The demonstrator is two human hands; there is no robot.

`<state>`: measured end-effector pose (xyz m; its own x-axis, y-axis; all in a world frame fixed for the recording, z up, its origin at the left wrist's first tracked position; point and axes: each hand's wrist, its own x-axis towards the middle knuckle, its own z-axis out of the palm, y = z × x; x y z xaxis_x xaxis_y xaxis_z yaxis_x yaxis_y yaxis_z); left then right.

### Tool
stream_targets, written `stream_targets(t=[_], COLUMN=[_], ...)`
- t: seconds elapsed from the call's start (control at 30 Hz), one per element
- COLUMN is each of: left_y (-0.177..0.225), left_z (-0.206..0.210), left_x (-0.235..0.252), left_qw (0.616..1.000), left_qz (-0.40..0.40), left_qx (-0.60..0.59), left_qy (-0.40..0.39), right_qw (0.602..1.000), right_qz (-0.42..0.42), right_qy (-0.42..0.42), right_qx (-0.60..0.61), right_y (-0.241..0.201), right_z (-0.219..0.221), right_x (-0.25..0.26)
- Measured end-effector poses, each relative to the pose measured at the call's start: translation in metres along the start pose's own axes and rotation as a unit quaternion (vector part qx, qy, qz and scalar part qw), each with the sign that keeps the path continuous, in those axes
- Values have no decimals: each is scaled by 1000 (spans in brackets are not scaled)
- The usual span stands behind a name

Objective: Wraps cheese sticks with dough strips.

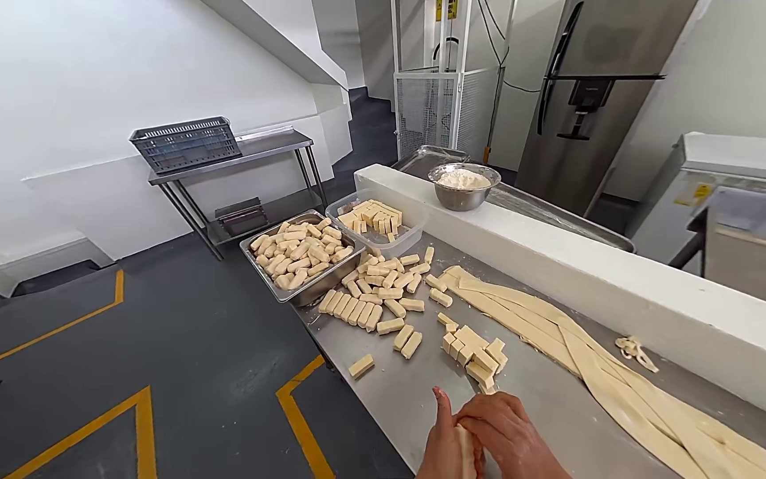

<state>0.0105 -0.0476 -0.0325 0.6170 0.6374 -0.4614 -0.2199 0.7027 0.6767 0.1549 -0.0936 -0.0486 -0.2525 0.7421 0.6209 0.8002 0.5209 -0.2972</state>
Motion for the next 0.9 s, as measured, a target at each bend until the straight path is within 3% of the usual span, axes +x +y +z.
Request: stream_targets(t=[0.07,0.2,0.4,0.5,0.6,0.7,0.77,0.83,0.9], left_y=[-1,1,-8,-14,-6,19,38,45,29], left_z=[0,5,-10,-15,-25,-46,-49,-46,-59], left_x=[3,-6,-1,5,20,37,45,57,83], left_qw=[999,999,997,999,996,984,926,802,659], left_qz=[-5,-13,-4,-3,-50,-59,5,102,279], left_qx=[8,-27,-32,25,64,164,378,583,681], left_qy=[51,15,-76,-36,-30,-49,0,79,157], right_qw=[999,991,993,993,980,929,921,915,894], right_qz=[19,24,-9,-3,150,292,304,337,405], right_qy=[-35,0,58,81,43,-24,-8,23,35], right_qx=[30,135,105,86,121,228,242,222,189], right_y=[-9,-12,-11,-11,-24,-17,-9,-3,0], right_z=[-2,-4,10,30,35,22,10,-5,-22], right_x=[1,-4,-13,-24,-26,-31,-43,-58,-74])
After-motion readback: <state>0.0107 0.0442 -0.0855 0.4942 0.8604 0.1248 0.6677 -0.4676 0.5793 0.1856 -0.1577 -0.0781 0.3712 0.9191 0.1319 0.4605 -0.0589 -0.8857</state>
